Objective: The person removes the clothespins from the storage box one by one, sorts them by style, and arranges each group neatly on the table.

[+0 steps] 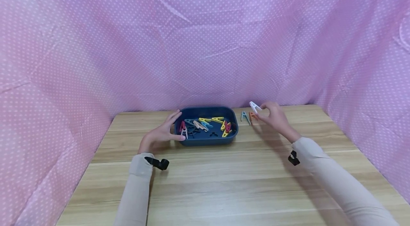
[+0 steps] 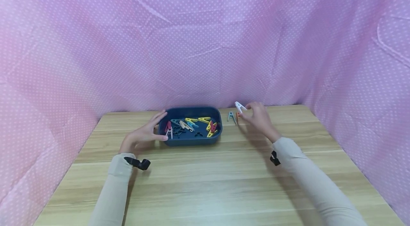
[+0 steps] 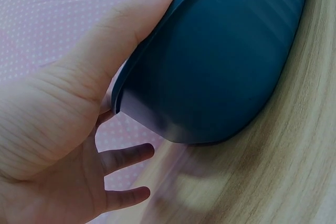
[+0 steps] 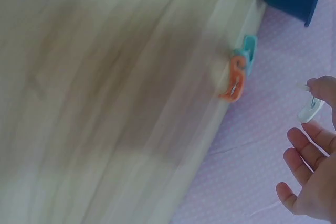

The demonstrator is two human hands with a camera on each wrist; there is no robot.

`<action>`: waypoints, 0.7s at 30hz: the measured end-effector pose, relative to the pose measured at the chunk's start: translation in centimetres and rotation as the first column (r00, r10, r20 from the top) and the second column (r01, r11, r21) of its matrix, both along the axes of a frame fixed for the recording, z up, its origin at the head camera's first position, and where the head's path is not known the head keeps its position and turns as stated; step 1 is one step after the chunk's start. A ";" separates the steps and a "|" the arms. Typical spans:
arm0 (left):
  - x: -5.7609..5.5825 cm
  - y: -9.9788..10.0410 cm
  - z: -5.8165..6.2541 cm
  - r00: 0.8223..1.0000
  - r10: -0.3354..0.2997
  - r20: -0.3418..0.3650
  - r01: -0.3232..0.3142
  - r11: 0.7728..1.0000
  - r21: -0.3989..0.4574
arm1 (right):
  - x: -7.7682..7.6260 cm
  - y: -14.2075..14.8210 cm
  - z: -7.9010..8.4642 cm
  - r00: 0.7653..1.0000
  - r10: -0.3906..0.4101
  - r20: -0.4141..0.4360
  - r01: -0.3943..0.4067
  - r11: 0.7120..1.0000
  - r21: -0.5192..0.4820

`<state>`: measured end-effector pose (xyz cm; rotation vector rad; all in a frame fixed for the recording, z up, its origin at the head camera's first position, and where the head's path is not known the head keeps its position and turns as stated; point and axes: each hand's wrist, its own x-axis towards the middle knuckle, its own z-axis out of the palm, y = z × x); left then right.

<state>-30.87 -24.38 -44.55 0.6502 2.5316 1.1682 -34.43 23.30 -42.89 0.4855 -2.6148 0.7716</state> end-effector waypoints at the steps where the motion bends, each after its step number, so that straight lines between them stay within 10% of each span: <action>1: 0.0 0.0 0.0 1.000 0.002 0.002 -0.002 1.000 0.000 | 0.0 0.3 -0.1 1.000 -0.004 0.012 0.004 1.000 0.002; 21: 0.1 0.1 0.2 1.000 -0.008 0.002 0.008 1.000 0.012 | -0.6 3.0 -0.8 0.985 -0.086 0.152 0.074 0.994 0.083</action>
